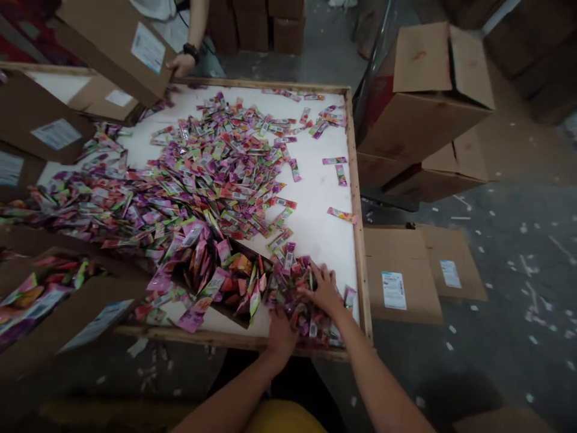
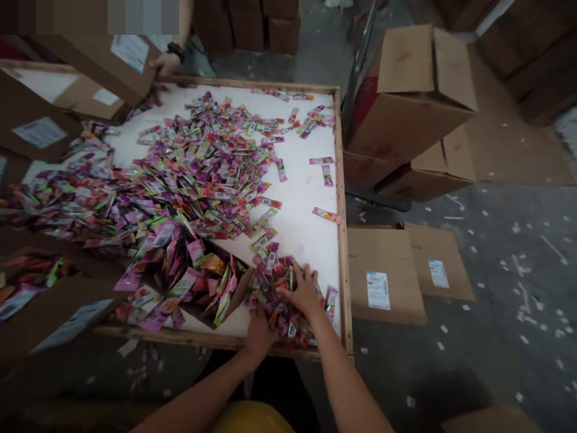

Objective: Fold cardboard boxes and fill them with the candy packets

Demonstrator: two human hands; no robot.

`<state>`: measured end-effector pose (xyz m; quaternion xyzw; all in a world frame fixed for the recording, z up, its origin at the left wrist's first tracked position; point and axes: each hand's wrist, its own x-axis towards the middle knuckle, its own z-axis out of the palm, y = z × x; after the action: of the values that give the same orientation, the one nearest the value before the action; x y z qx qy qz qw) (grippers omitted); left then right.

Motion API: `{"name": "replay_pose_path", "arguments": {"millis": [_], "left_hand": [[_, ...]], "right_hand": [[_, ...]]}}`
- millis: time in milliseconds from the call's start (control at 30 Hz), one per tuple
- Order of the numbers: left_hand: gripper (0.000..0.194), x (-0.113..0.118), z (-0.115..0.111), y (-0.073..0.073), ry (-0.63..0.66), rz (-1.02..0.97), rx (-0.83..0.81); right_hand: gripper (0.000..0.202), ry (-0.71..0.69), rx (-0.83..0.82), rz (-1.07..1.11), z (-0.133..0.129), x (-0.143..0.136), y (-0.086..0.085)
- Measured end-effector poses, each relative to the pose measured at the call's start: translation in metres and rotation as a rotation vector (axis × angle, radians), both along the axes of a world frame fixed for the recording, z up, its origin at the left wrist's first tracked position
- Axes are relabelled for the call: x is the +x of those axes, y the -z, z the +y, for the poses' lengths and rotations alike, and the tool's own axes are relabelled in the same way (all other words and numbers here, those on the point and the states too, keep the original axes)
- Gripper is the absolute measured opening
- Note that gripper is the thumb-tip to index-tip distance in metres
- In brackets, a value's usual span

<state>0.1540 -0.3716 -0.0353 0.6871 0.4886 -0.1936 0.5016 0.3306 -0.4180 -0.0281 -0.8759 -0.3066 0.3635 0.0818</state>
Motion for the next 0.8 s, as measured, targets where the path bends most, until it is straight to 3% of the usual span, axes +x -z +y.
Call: {"name": "replay_pose_path", "arguments": {"millis": [100,167,233,300,400,500,567,600,667,733,800], "left_hand": [[0.070,0.030,0.005,0.010,-0.085,-0.256,-0.020],[0.073,0.036,0.016,0.012,-0.097,-0.406,-0.123],[0.087,0.028,0.024,0.007,-0.132,-0.405,-0.268],[0.091,0.010,0.028,-0.008,-0.127,-0.323,-0.340],[0.069,-0.023,0.036,-0.052,0.007,-0.163,-0.167],[0.038,-0.050,0.067,-0.122,0.031,-0.235,-0.167],[0.023,-0.066,0.108,-0.172,-0.077,-0.396,-0.180],[0.023,-0.074,0.133,-0.193,-0.181,-0.467,-0.110],[0.025,-0.089,0.186,-0.221,-0.415,-0.582,0.178],[0.026,-0.099,0.236,-0.225,-0.532,-0.645,0.497],[0.029,-0.099,0.274,-0.212,-0.480,-0.660,0.649]], "right_hand": [[0.107,0.000,-0.019,-0.058,-0.008,-0.020,-0.004],[0.107,0.072,-0.063,-0.146,-0.002,-0.028,-0.012],[0.100,0.077,-0.083,-0.238,0.004,-0.036,-0.020],[0.092,0.015,-0.068,-0.298,0.009,-0.045,-0.024],[0.080,-0.071,-0.032,-0.331,0.011,-0.053,-0.020],[0.068,-0.058,-0.015,-0.309,0.016,-0.041,-0.013],[0.068,0.008,0.014,-0.261,0.025,-0.020,-0.024],[0.071,0.058,0.044,-0.249,0.031,-0.008,-0.039],[0.076,0.155,0.156,-0.269,0.050,0.012,-0.087],[0.078,0.166,0.332,-0.333,0.080,0.016,-0.154],[0.083,0.035,0.493,-0.376,0.119,-0.003,-0.220]]}}
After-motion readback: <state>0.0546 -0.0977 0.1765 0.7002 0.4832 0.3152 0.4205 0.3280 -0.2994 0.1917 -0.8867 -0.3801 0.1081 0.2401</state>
